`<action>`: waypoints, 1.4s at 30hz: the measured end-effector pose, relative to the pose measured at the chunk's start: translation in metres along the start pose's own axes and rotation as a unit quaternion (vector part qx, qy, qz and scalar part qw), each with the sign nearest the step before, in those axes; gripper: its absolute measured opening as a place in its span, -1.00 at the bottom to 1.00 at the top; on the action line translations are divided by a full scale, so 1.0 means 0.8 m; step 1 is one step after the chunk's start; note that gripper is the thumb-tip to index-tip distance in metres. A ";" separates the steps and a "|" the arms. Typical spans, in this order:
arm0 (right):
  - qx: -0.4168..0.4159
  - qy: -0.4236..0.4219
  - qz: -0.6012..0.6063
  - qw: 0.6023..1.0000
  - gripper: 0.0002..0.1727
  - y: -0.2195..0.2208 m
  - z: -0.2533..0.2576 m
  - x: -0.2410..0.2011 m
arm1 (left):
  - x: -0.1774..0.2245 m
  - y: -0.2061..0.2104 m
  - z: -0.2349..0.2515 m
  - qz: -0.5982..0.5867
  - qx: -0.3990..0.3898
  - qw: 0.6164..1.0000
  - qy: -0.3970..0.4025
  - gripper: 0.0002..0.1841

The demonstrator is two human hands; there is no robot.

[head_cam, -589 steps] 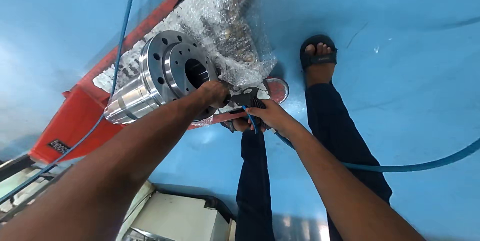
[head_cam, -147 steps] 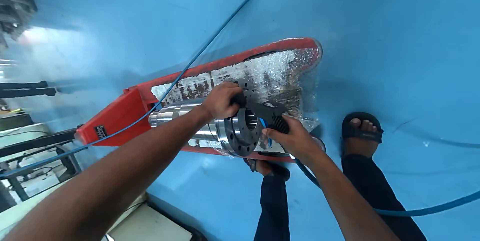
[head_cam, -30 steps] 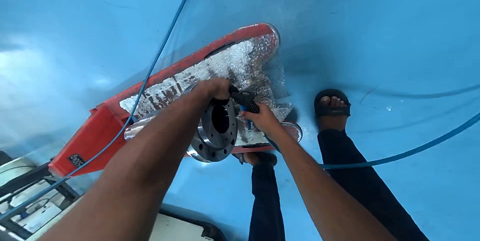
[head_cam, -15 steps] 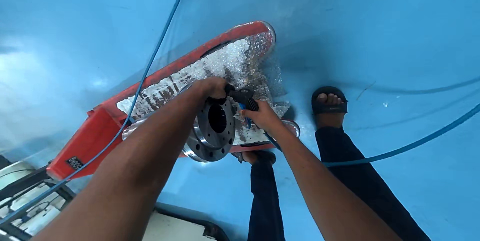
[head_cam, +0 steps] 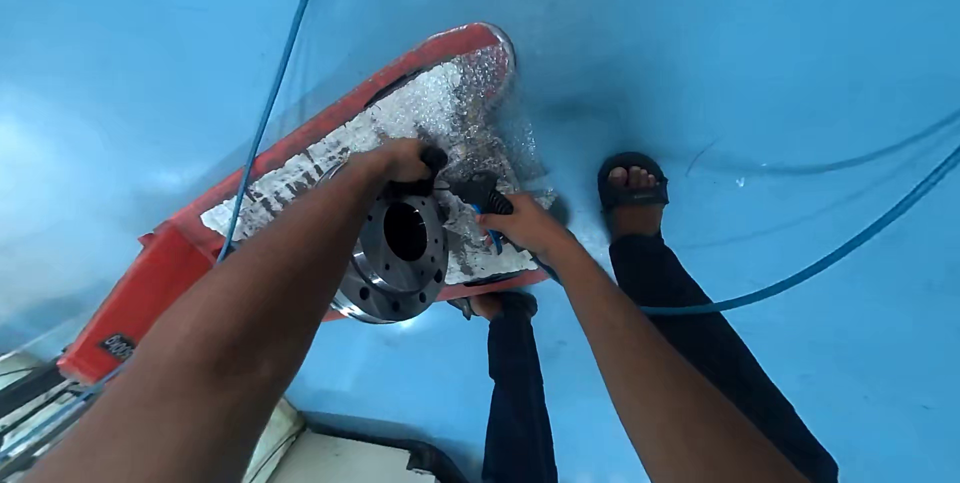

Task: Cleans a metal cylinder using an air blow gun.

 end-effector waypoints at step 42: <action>-0.016 0.049 0.016 0.999 -0.58 0.003 0.000 0.007 | 0.033 0.041 0.023 0.172 -0.067 0.983 0.005 -0.73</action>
Point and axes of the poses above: each hand's wrist, its own z-axis towards the middle knuckle, its own y-axis out of the palm, x = y × z, the point moved 1 cm from there along z, towards the middle knuckle, and after that the axes turned 5 degrees about z, right-handed, at the moved point
